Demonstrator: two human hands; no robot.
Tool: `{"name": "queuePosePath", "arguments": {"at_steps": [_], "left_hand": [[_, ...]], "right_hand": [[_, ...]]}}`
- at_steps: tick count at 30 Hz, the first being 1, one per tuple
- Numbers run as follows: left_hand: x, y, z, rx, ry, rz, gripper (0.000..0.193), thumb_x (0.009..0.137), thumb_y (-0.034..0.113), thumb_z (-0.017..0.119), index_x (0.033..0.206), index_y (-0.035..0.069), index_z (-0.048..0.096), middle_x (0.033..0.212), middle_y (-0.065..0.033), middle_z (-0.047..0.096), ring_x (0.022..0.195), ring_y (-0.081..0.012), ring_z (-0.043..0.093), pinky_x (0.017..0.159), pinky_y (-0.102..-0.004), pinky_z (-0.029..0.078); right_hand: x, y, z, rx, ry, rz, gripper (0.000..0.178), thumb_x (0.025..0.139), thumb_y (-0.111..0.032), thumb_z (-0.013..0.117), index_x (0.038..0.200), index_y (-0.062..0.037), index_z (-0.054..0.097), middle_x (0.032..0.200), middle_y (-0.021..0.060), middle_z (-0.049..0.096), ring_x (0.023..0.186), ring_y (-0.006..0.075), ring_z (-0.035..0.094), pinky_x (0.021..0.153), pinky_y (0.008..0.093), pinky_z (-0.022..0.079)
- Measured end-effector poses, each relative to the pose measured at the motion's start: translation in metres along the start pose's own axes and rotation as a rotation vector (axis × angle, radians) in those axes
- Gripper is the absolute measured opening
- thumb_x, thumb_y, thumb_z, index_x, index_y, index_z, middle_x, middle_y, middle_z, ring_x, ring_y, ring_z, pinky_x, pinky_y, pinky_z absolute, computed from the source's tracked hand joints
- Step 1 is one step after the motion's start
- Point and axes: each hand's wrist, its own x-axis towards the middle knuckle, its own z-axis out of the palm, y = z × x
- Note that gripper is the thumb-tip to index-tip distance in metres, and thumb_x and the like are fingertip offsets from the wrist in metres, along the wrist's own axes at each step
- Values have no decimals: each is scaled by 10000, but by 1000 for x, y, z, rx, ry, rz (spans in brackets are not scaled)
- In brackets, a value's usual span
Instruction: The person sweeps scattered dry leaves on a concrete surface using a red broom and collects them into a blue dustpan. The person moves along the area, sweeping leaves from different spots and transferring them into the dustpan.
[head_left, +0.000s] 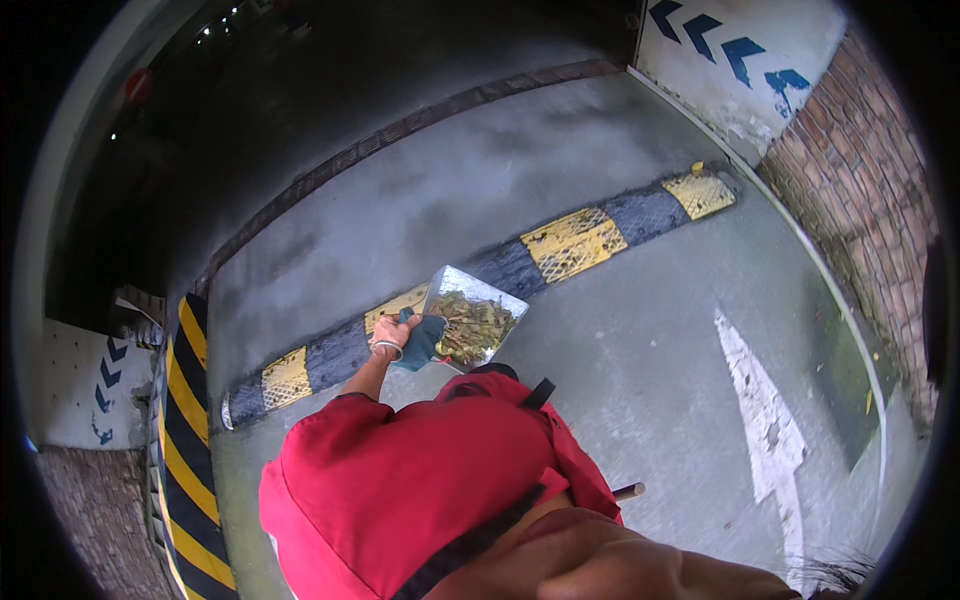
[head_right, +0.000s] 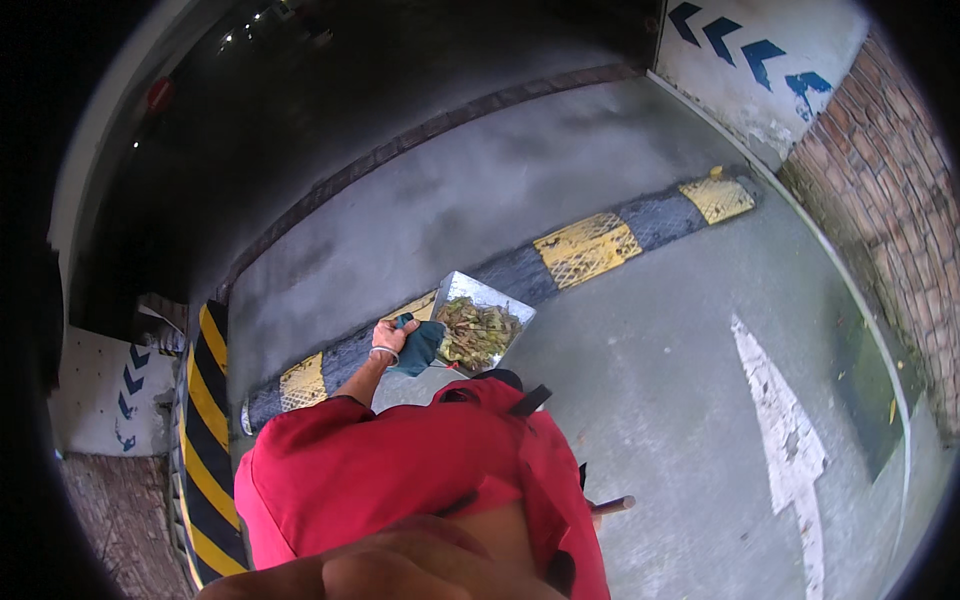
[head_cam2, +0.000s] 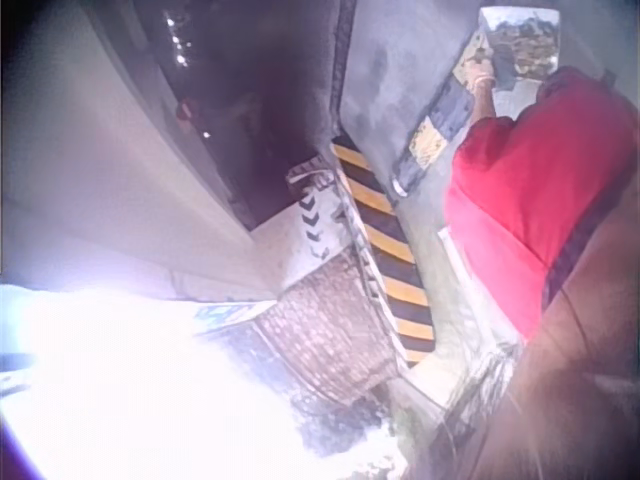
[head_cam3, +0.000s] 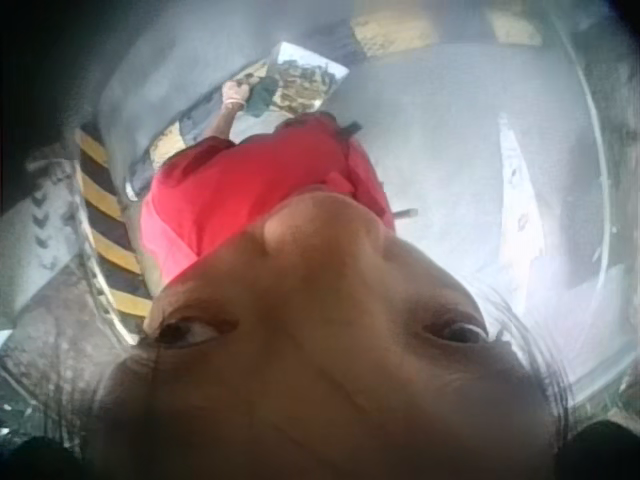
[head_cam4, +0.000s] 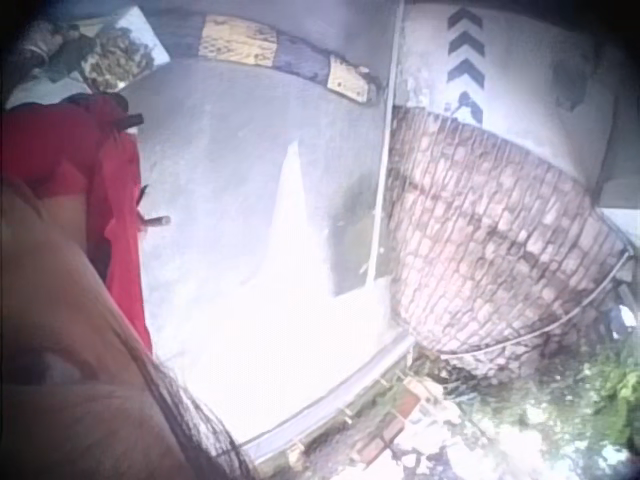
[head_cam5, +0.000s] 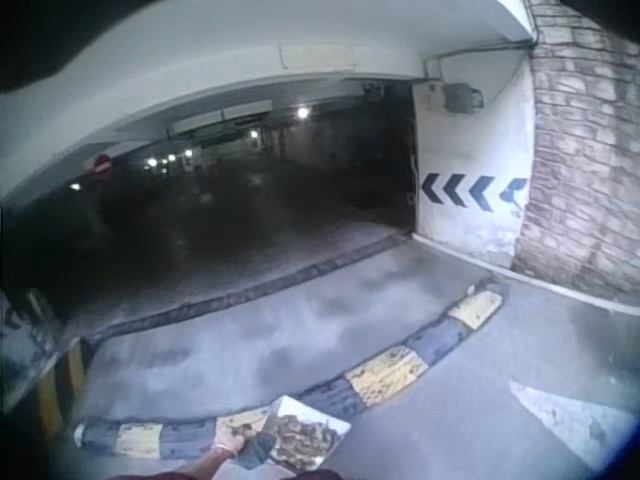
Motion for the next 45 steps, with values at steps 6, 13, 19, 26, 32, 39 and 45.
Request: {"name": "queuePosePath", "arguments": {"at_steps": [6, 13, 19, 26, 32, 39, 45], "left_hand": [[67, 154, 95, 88, 8, 100, 640, 665, 574, 680, 972, 13, 671, 987, -222, 644, 974, -333, 613, 839, -391, 474], [127, 339, 194, 80, -48, 2, 660, 638, 569, 708, 1055, 61, 654, 1075, -175, 632, 1026, -302, 599, 886, -386, 463], [181, 472, 247, 31, 56, 0, 698, 612, 597, 716, 1054, 60, 655, 1065, -169, 635, 1030, -312, 593, 894, -392, 457], [201, 634, 308, -138, 171, 0, 588, 649, 543, 716, 932, 28, 689, 899, -207, 664, 912, -330, 634, 819, -379, 480], [241, 747, 352, -181, 99, -31, 588, 658, 538, 704, 903, 5, 681, 846, -210, 664, 869, -332, 640, 782, -391, 485], [321, 851, 457, -93, 7, -63, 565, 631, 558, 713, 908, 65, 696, 882, -202, 662, 884, -347, 634, 763, -417, 493], [381, 909, 529, -45, -78, -71, 569, 624, 586, 699, 854, 65, 696, 849, -202, 658, 871, -358, 631, 749, -430, 493]], "right_hand": [[42, -3, 177, 186, -6, 78, 99, 688, 7, 529, 643, -60, 472, 565, 32, 433, 452, 130, 392, 416, 301, 376], [54, -88, 355, 930, -143, 351, 165, 644, 78, 544, 630, -74, 482, 574, 31, 445, 472, 131, 419, 403, 309, 390], [102, -199, 524, 656, -550, 283, 194, 648, 121, 434, 642, -72, 433, 567, 30, 422, 461, 134, 461, 399, 289, 421], [168, -223, 744, -175, -779, -328, 200, 743, 82, 417, 632, -78, 372, 564, -7, 372, 481, 72, 401, 418, 182, 388], [153, -218, 882, -380, -655, 70, 281, 822, 0, 434, 592, -118, 325, 488, -25, 328, 406, 85, 335, 371, 200, 367], [180, -158, 1011, -802, -538, -101, 280, 865, -66, 442, 620, -163, 347, 456, -77, 307, 329, 34, 286, 296, 196, 285], [217, -71, 1129, -1030, -354, 244, 268, 892, -97, 456, 656, -171, 352, 474, -89, 289, 331, 12, 254, 286, 179, 217]]}}
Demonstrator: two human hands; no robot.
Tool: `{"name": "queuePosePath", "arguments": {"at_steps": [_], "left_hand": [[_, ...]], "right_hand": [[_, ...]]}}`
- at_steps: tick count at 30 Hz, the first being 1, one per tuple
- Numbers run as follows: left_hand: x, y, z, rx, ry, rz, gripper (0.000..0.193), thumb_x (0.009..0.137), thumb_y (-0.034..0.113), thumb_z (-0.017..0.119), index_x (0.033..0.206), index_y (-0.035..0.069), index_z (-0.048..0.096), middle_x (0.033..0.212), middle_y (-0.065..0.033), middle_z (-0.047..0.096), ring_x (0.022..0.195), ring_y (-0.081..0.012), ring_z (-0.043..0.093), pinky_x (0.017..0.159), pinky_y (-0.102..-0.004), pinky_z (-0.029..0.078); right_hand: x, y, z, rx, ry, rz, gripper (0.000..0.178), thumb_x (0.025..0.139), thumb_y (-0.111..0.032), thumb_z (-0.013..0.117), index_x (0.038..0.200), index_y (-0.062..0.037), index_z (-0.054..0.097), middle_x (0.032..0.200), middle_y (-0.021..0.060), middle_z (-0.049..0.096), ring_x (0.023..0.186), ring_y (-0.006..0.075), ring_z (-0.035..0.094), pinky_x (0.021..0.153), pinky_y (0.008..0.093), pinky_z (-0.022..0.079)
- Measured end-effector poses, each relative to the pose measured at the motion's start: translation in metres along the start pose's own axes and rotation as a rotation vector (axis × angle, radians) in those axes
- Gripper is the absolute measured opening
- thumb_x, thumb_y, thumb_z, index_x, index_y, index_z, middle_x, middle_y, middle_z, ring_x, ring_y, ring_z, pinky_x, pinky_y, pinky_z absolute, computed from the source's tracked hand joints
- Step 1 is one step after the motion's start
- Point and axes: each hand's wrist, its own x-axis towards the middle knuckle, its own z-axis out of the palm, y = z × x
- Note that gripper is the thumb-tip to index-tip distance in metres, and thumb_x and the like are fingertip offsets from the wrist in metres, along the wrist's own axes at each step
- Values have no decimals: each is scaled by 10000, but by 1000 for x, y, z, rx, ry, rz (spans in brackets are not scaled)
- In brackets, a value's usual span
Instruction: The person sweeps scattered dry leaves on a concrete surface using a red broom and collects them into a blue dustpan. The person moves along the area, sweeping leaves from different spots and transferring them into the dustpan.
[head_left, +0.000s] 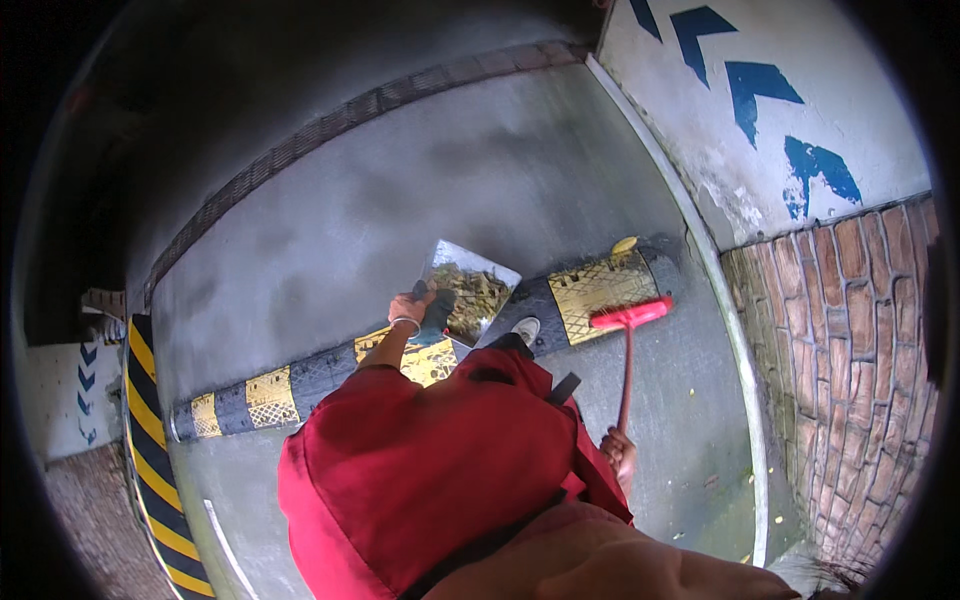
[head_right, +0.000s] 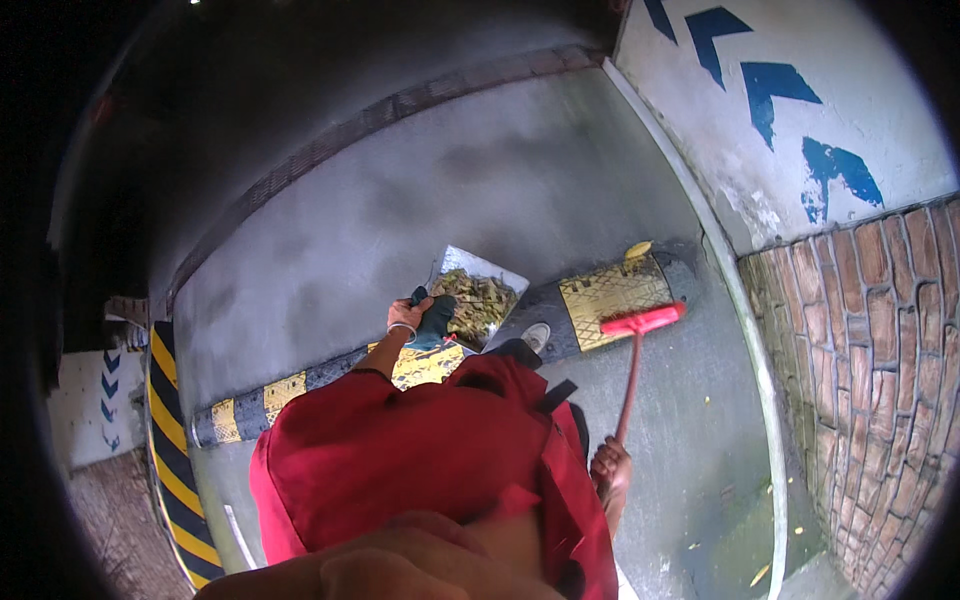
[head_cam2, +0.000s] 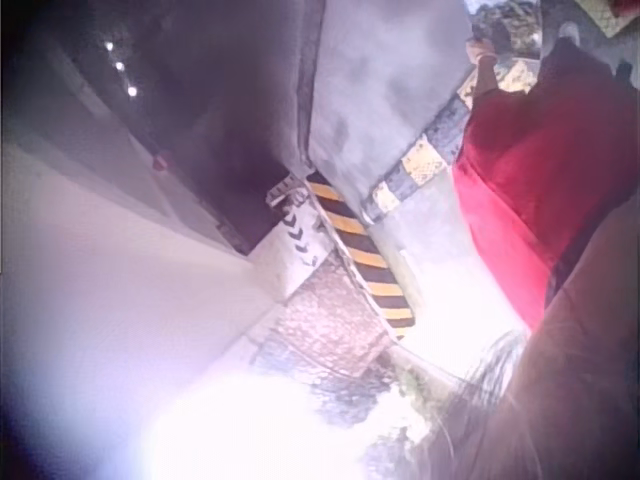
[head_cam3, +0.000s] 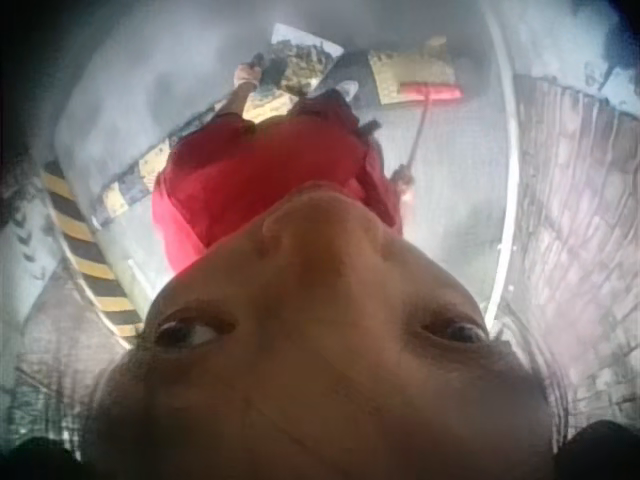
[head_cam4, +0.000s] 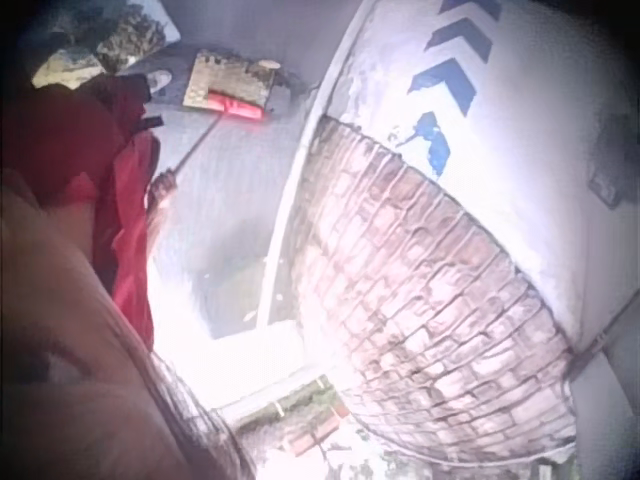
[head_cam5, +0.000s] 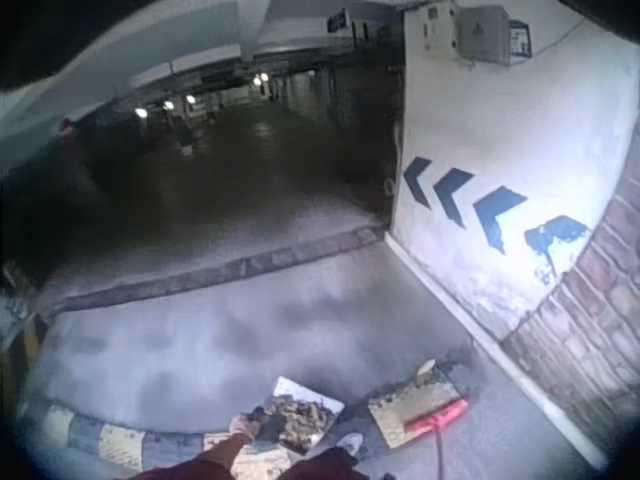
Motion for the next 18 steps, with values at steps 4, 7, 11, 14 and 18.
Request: {"name": "queuePosePath", "arguments": {"at_steps": [4, 7, 11, 14, 18], "left_hand": [[21, 3, 1, -26, 50, 58, 577, 644, 552, 719, 767, -10, 678, 695, -176, 654, 662, -238, 637, 624, -362, 467], [20, -4, -10, -96, 78, 35, 570, 631, 560, 725, 663, -4, 644, 617, -196, 609, 601, -329, 610, 589, -421, 444], [0, -2, -15, -111, 133, 1, 573, 651, 569, 712, 705, 0, 662, 612, -197, 608, 559, -291, 587, 582, -407, 448], [-22, 11, -21, -199, 203, -46, 475, 683, 458, 746, 782, -2, 683, 629, -105, 642, 566, -150, 532, 578, -334, 446], [-41, 40, -43, -309, 288, -47, 380, 694, 347, 776, 740, -16, 675, 593, -2, 585, 581, -63, 457, 536, -270, 404]], "right_hand": [[46, -44, 68, -72, 23, 124, 197, 889, -88, 465, 719, -147, 386, 489, -83, 311, 331, 25, 287, 286, 188, 237], [99, -73, 107, -8, -88, 279, 195, 921, -105, 436, 730, -139, 411, 475, -74, 301, 322, 29, 278, 274, 184, 222], [202, -112, 144, -190, -316, 428, 263, 943, -131, 394, 680, -144, 384, 485, -66, 307, 338, 37, 288, 284, 196, 240], [289, -131, 165, -98, -418, 547, 279, 930, -137, 416, 654, -159, 384, 492, -65, 310, 349, 41, 289, 300, 203, 240], [383, -151, 194, 125, -567, 811, 319, 923, -194, 437, 611, -164, 379, 489, -56, 306, 351, 64, 270, 305, 217, 225]]}}
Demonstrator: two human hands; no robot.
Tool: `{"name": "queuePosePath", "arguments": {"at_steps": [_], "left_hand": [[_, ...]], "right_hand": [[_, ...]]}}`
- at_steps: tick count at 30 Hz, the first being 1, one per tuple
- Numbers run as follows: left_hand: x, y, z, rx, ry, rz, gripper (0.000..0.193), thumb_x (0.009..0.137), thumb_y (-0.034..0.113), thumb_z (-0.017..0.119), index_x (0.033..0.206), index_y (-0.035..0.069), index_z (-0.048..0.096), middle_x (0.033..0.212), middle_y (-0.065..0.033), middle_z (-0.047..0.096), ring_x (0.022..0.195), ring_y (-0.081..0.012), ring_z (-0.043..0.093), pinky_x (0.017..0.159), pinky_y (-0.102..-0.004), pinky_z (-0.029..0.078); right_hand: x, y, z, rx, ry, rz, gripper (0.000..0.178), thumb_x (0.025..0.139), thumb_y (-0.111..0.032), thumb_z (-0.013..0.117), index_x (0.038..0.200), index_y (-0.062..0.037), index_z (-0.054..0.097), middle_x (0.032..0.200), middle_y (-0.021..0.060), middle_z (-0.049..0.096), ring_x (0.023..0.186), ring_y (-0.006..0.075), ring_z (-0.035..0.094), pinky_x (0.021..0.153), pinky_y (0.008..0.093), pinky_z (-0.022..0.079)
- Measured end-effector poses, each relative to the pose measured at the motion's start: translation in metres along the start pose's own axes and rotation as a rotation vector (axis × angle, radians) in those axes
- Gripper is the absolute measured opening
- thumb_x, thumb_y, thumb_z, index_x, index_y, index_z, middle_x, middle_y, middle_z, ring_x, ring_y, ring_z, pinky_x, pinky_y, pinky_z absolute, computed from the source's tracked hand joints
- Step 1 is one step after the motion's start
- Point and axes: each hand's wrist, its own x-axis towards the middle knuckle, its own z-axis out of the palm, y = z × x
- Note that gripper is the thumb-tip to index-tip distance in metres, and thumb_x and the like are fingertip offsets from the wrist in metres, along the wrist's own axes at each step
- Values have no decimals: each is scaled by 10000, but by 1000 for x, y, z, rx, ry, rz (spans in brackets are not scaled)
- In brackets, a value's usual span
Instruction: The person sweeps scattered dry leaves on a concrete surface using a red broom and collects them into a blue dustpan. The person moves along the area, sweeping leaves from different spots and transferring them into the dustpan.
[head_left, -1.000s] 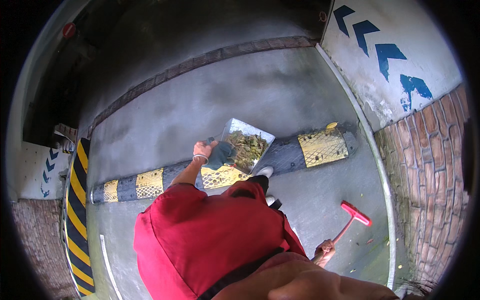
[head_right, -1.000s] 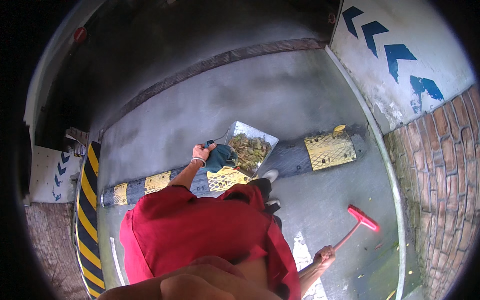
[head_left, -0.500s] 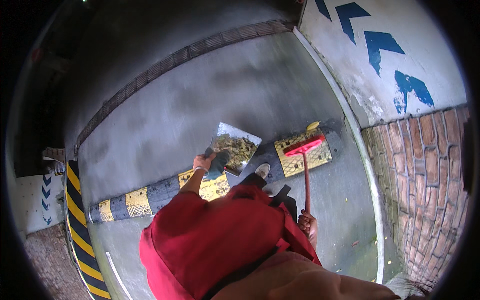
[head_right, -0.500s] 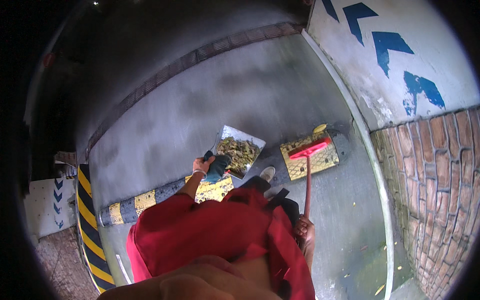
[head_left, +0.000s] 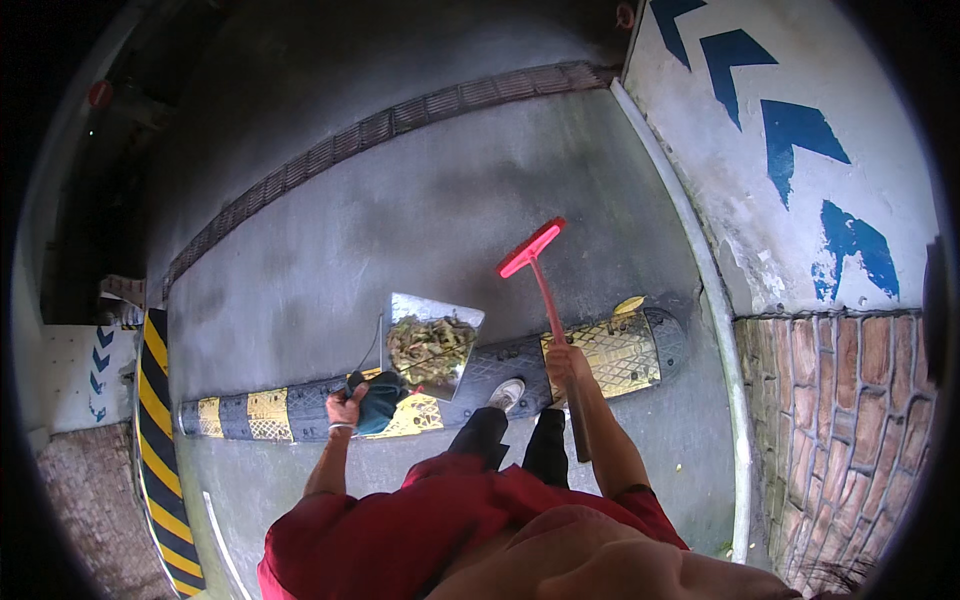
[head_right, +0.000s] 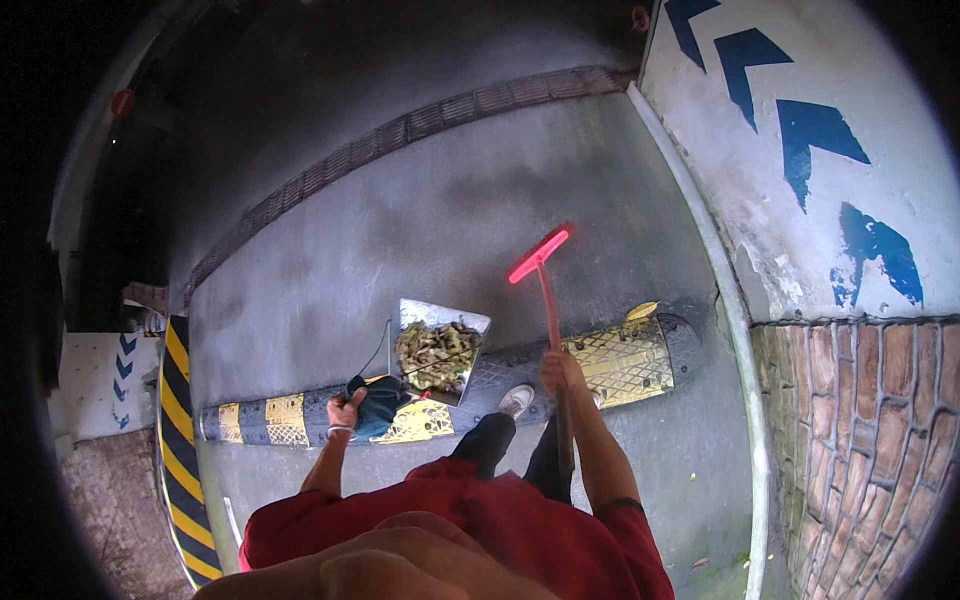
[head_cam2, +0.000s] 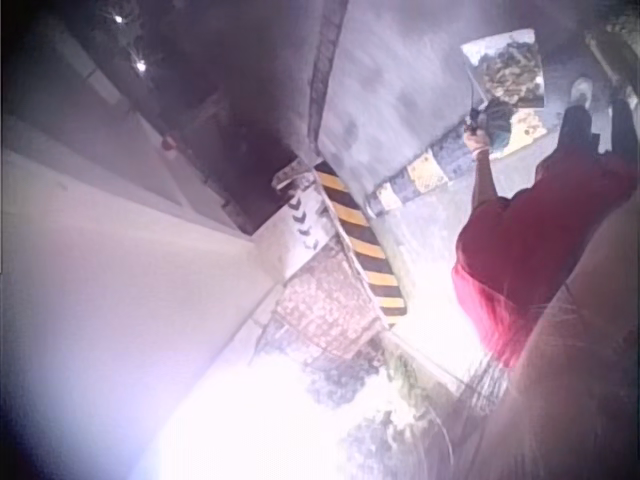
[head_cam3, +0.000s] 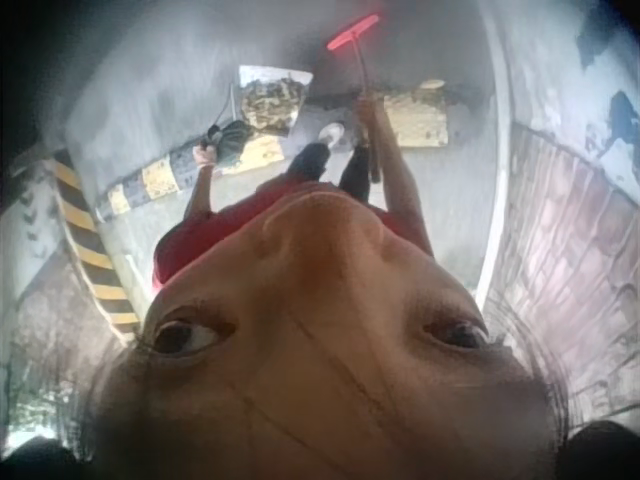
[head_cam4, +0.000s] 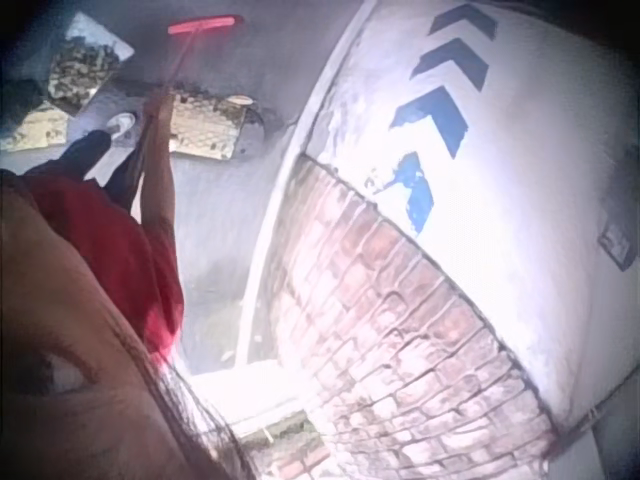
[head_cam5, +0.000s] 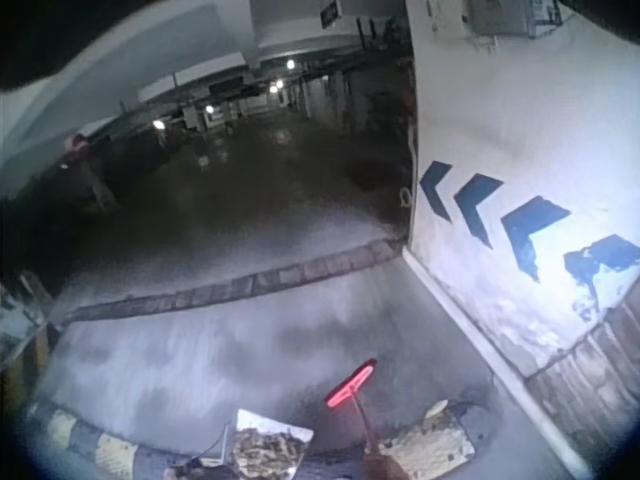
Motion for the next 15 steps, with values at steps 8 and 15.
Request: {"name": "queuePosePath", "arguments": {"at_steps": [8, 15], "left_hand": [[4, 18, 14, 247, 35, -1, 428, 702, 379, 771, 633, -18, 627, 510, -18, 484, 522, -126, 379, 506, -336, 346], [11, 47, 14, 392, -28, 19, 566, 690, 504, 730, 576, -32, 589, 479, -79, 478, 510, -179, 391, 522, -377, 354]], "right_hand": [[27, -136, -71, -80, 206, -348, 235, 890, -229, 541, 694, -135, 449, 539, -43, 377, 428, 94, 390, 388, 257, 328], [-90, -116, -50, -28, 234, -661, 249, 906, -113, 460, 673, -164, 386, 490, -97, 298, 348, 15, 295, 320, 186, 246]]}}
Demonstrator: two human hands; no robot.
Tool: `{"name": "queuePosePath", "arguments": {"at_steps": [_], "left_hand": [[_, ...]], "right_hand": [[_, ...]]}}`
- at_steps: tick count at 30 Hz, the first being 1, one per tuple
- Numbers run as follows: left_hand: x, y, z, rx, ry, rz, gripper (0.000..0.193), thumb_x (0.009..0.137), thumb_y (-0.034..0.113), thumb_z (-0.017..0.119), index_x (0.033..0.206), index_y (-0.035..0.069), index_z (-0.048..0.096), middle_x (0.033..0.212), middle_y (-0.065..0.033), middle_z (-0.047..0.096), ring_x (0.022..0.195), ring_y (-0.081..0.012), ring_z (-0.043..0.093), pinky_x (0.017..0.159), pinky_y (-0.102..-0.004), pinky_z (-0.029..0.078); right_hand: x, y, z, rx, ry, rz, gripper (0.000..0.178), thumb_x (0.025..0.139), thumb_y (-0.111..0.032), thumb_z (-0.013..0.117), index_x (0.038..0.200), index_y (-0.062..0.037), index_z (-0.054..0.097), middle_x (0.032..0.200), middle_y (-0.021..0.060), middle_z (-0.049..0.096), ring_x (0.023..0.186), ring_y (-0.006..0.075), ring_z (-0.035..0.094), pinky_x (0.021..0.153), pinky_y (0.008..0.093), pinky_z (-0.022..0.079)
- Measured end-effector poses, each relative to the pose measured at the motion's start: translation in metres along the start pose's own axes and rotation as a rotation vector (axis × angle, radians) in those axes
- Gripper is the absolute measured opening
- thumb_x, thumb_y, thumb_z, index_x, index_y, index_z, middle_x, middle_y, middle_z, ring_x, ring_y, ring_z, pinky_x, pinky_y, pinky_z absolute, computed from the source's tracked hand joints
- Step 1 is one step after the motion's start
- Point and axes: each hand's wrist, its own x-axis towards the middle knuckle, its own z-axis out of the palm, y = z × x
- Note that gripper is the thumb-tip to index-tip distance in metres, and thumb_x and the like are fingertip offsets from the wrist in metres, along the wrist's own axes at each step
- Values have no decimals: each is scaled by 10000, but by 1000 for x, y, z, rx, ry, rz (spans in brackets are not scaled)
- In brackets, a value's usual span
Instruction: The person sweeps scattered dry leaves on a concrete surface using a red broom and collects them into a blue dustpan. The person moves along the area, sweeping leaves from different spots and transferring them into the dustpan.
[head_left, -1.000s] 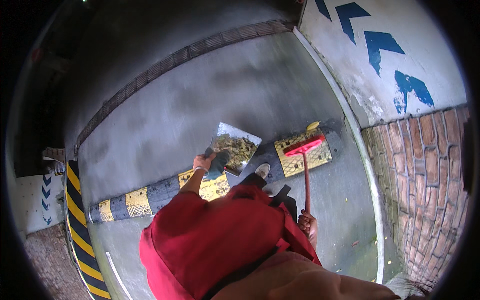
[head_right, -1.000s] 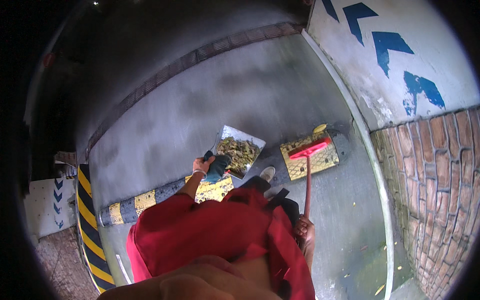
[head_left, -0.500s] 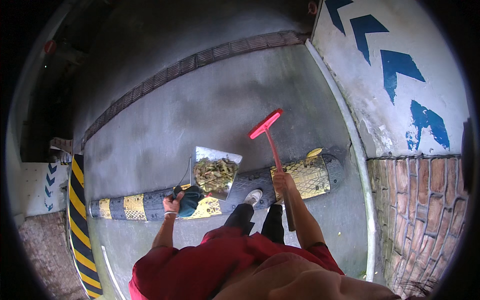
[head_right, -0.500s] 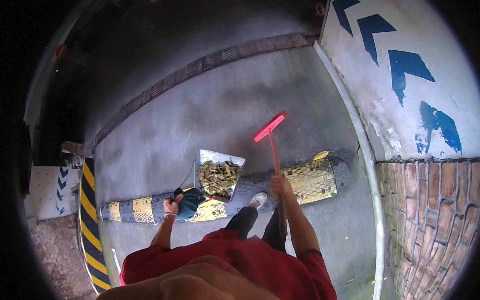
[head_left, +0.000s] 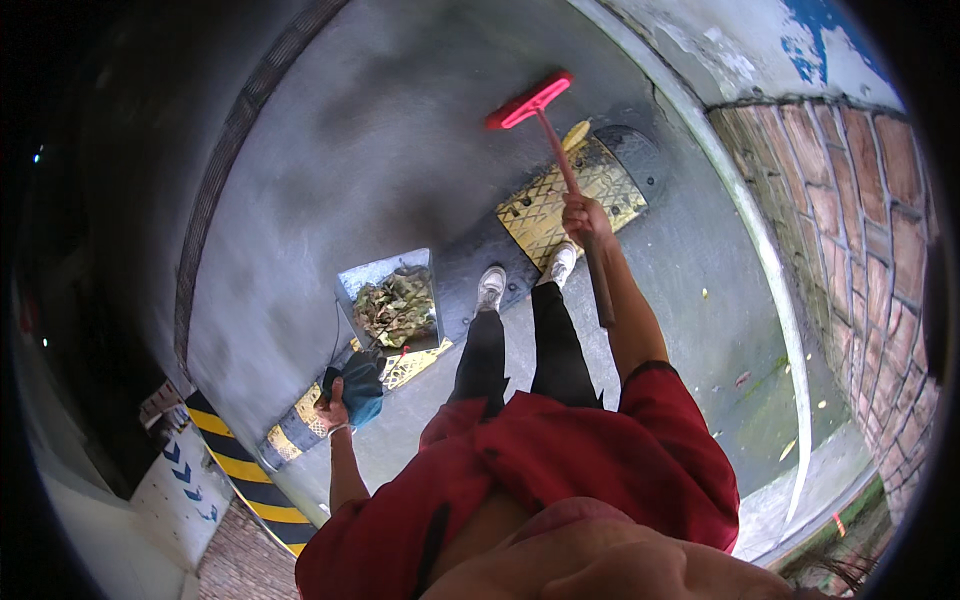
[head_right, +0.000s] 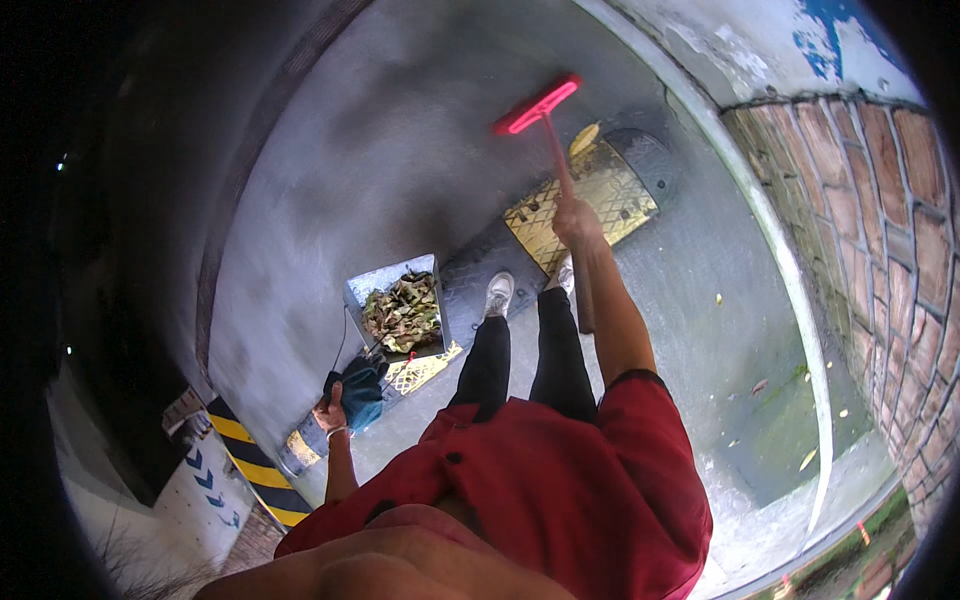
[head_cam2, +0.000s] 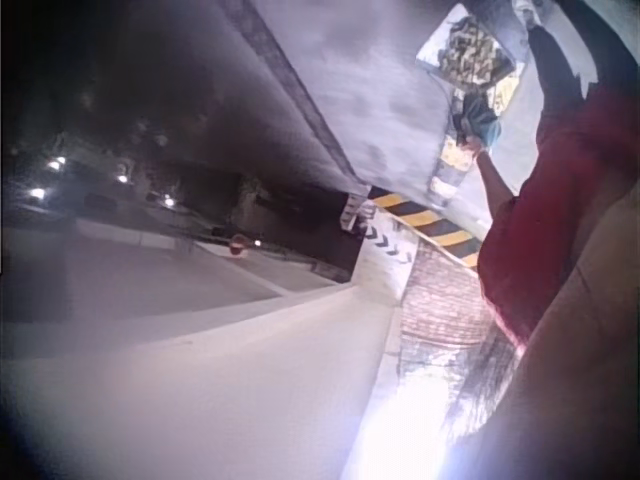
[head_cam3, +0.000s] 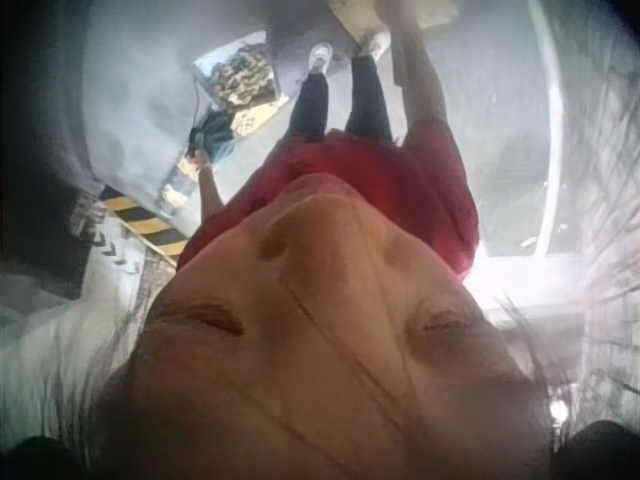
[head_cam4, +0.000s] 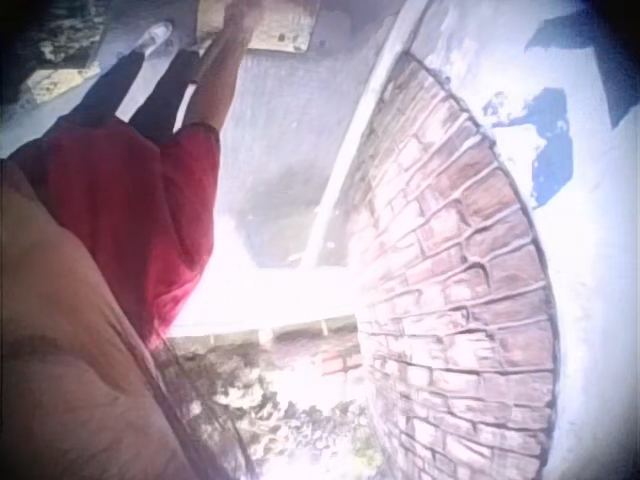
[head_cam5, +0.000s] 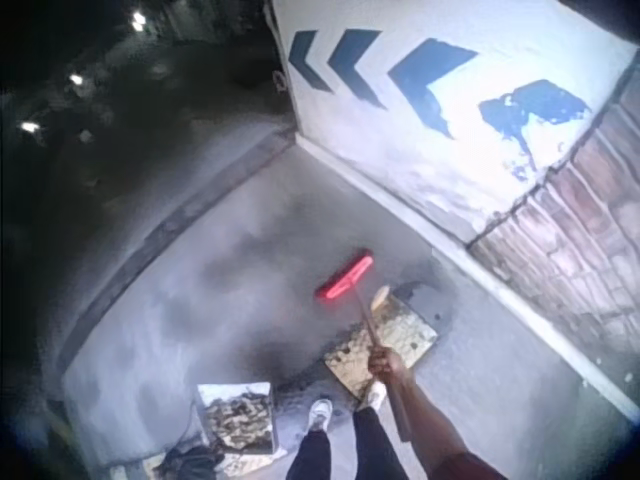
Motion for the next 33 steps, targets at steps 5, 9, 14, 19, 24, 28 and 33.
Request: {"name": "queuePosePath", "arguments": {"at_steps": [5, 9, 14, 19, 24, 28, 33], "left_hand": [[27, 3, -14, 57, -59, 193, 578, 688, 509, 720, 644, -58, 618, 565, -201, 564, 552, -259, 506, 590, -384, 424], [45, 15, -24, -164, -117, 274, 486, 698, 444, 747, 698, -34, 659, 621, -142, 627, 598, -187, 564, 603, -348, 451], [29, 55, -69, -94, -276, 312, 409, 712, 388, 761, 729, -11, 677, 633, -62, 640, 588, -119, 505, 584, -319, 440], [7, 86, -122, -318, -485, 465, 415, 700, 401, 764, 771, -1, 690, 613, -44, 615, 579, -96, 480, 553, -305, 423], [-58, 86, -235, -145, -195, 734, 440, 695, 412, 765, 750, -15, 673, 549, -54, 574, 534, -83, 465, 532, -321, 422], [-152, 66, -307, -140, -292, 655, 434, 709, 396, 762, 772, -26, 679, 606, -76, 633, 567, -102, 545, 570, -307, 462], [-165, 99, -317, -295, -390, 621, 289, 765, 270, 751, 825, -7, 699, 692, -7, 644, 615, -78, 562, 577, -262, 477]], "right_hand": [[-216, 59, 19, -265, 628, -353, 195, 931, -147, 419, 737, -124, 430, 434, -51, 310, 298, 80, 299, 272, 241, 247], [-368, 149, 47, -325, 713, -457, 152, 876, -109, 468, 739, -127, 407, 484, -53, 315, 313, 69, 296, 271, 239, 240], [-524, 238, 107, -528, 940, -543, 129, 856, -41, 431, 970, -96, 403, 534, -48, 345, 336, 55, 310, 276, 223, 252], [-563, 328, 122, -257, 637, -493, 182, 890, -83, 439, 1071, -85, 425, 487, -40, 295, 317, 72, 288, 269, 229, 241], [-577, 363, 13, -31, 13, -292, 96, 923, -175, 381, 902, -118, 455, 486, -54, 309, 318, 75, 289, 269, 248, 224], [-566, 414, -53, 188, -10, 85, 175, 880, -259, 420, 733, -164, 425, 519, -46, 343, 360, 123, 328, 284, 259, 241], [-569, 438, -56, -607, 334, -325, 86, 831, -114, 474, 747, -91, 471, 490, -36, 357, 333, 104, 360, 295, 263, 272]]}}
